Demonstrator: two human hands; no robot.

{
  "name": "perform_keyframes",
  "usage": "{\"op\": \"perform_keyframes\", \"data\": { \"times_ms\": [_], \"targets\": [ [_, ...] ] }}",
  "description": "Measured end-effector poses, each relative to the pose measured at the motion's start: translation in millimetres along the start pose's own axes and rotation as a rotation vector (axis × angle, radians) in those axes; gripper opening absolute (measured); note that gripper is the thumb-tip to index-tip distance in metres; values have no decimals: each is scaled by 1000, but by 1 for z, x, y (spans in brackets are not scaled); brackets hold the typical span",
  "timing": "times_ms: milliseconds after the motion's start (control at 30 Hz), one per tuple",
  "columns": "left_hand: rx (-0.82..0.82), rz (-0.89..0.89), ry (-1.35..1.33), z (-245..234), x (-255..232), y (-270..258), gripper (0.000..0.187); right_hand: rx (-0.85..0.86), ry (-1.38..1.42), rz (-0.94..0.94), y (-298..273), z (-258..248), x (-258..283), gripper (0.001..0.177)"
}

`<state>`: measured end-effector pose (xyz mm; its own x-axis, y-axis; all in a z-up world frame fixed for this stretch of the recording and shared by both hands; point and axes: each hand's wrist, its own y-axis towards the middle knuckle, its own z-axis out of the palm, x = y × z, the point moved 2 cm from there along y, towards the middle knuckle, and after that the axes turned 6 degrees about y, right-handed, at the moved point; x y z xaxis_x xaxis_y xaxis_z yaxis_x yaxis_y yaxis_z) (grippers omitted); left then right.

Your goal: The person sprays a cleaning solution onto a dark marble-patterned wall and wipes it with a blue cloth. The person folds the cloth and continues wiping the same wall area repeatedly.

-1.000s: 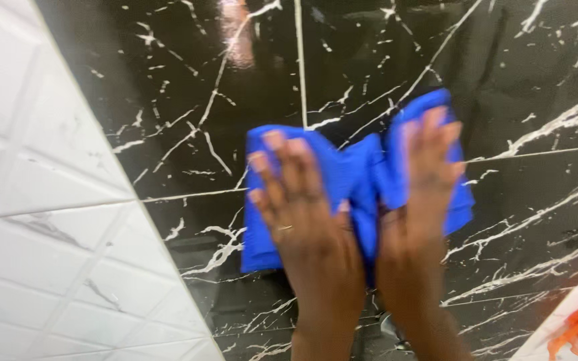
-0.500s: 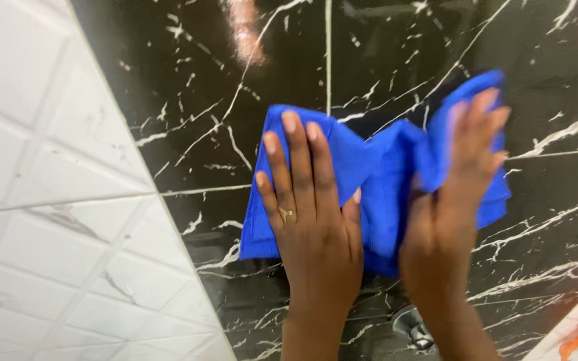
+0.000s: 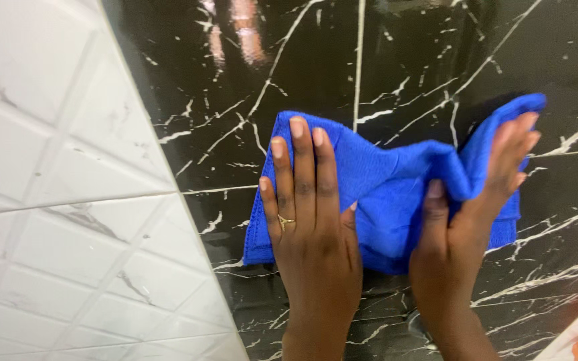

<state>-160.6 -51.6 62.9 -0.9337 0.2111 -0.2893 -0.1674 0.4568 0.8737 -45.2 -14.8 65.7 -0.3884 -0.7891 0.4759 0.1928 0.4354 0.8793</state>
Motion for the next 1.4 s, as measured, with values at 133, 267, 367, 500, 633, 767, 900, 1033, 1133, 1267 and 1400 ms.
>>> {"op": "perform_keyframes", "data": {
  "times_ms": [133,267,367,500,633,767,900,1033,1133,1267,1400],
  "targets": [
    [-37,-49,-19,-1,10,-2,69,100,-71,-46,-13,12,-3,63],
    [-67,-53,-9,-2,16,-7,66,340,-141,-176,-29,25,0,61],
    [-8,-3,-74,-5,19,-13,66,89,-76,-46,-32,18,0,56],
    [69,41,-5,-5,28,-14,62,95,-72,-73,-37,25,10,57],
    [2,-29,37,-14,40,-12,61,270,-72,-133,-50,42,20,55],
    [87,130,-55,-28,51,-18,70,72,-49,-21,-63,35,20,57],
    [102,145,-49,-38,67,-10,70,-22,-88,-22,-51,45,18,54],
    [11,51,-103,-41,74,-11,69,75,-132,-93,-54,62,22,58],
    [32,90,-73,-42,72,-15,68,126,-143,-57,-72,65,30,58],
    [54,163,-70,-44,69,-17,64,8,-148,45,-74,57,30,60],
    [34,121,-92,-40,77,-20,62,15,-119,-34,-57,46,20,55]
  ]
}}
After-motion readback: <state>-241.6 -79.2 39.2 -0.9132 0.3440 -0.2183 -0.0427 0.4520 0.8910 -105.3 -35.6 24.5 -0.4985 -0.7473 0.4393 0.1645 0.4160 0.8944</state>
